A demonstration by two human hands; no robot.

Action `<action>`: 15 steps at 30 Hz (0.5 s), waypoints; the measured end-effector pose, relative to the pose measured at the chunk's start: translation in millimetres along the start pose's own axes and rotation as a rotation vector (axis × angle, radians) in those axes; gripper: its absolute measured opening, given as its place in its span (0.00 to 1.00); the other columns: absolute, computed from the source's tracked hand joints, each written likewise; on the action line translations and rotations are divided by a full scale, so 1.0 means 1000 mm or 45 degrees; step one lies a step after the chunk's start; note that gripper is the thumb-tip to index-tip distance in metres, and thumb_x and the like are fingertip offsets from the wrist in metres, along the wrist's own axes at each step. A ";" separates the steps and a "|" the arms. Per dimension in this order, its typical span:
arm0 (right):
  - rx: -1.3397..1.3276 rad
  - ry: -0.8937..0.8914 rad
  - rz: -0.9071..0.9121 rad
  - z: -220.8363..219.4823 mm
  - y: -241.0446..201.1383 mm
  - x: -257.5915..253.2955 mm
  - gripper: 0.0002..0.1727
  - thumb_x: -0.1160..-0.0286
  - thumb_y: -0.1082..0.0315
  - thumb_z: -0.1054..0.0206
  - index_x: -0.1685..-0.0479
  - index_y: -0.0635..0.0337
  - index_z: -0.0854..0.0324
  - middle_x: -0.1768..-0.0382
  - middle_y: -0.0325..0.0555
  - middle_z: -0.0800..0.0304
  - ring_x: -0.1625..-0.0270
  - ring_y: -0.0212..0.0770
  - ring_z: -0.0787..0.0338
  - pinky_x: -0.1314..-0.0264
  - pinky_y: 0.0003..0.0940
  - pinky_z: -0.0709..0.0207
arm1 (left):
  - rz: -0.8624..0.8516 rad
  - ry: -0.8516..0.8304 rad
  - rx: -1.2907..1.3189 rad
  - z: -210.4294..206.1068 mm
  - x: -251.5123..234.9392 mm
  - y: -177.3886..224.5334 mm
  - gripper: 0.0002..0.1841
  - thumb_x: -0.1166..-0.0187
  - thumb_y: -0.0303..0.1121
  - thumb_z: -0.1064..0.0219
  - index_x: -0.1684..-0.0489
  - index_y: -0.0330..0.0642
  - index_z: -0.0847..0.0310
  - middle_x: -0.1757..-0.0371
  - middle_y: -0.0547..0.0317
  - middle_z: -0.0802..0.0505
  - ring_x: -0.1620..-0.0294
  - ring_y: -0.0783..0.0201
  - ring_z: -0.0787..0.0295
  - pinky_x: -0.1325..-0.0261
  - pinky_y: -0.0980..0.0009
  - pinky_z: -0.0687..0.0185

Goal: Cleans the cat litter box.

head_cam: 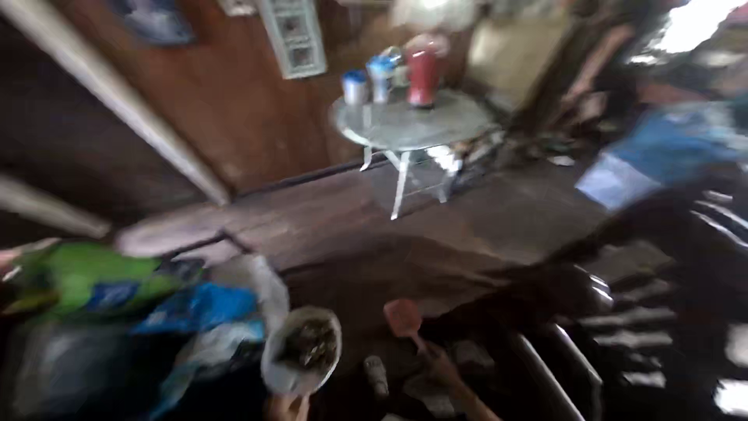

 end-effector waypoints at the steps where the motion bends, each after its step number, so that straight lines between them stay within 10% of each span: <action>1: 0.081 -0.012 0.039 -0.003 -0.029 -0.035 0.23 0.12 0.56 0.37 0.26 0.59 0.19 0.47 0.56 0.08 0.52 0.47 0.08 0.46 0.49 0.13 | -0.014 0.054 -0.034 0.004 -0.018 0.001 0.14 0.31 0.25 0.24 0.54 0.20 0.12 0.56 0.29 0.06 0.51 0.37 0.06 0.39 0.41 0.14; 8: 0.295 -0.075 0.249 -0.020 -0.207 -0.238 0.24 0.12 0.57 0.38 0.26 0.62 0.21 0.56 0.56 0.09 0.63 0.47 0.11 0.56 0.50 0.14 | -0.036 0.167 0.013 -0.001 -0.183 -0.003 0.08 0.31 0.29 0.26 0.63 0.32 0.08 0.64 0.49 0.03 0.59 0.61 0.04 0.46 0.58 0.09; 15: 0.332 0.075 0.130 -0.001 -0.298 -0.350 0.23 0.13 0.59 0.37 0.27 0.63 0.20 0.54 0.58 0.09 0.60 0.47 0.11 0.53 0.52 0.14 | 0.221 0.011 0.052 -0.039 -0.388 -0.017 0.16 0.25 0.30 0.26 0.47 0.24 0.12 0.47 0.33 0.06 0.40 0.42 0.09 0.28 0.48 0.19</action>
Point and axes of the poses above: each hand's wrist, its own x-axis away from the middle knuckle, its own z-axis out of the back of the hand, y = z × x, the point moved 10 cm from there along -x, towards the middle knuckle
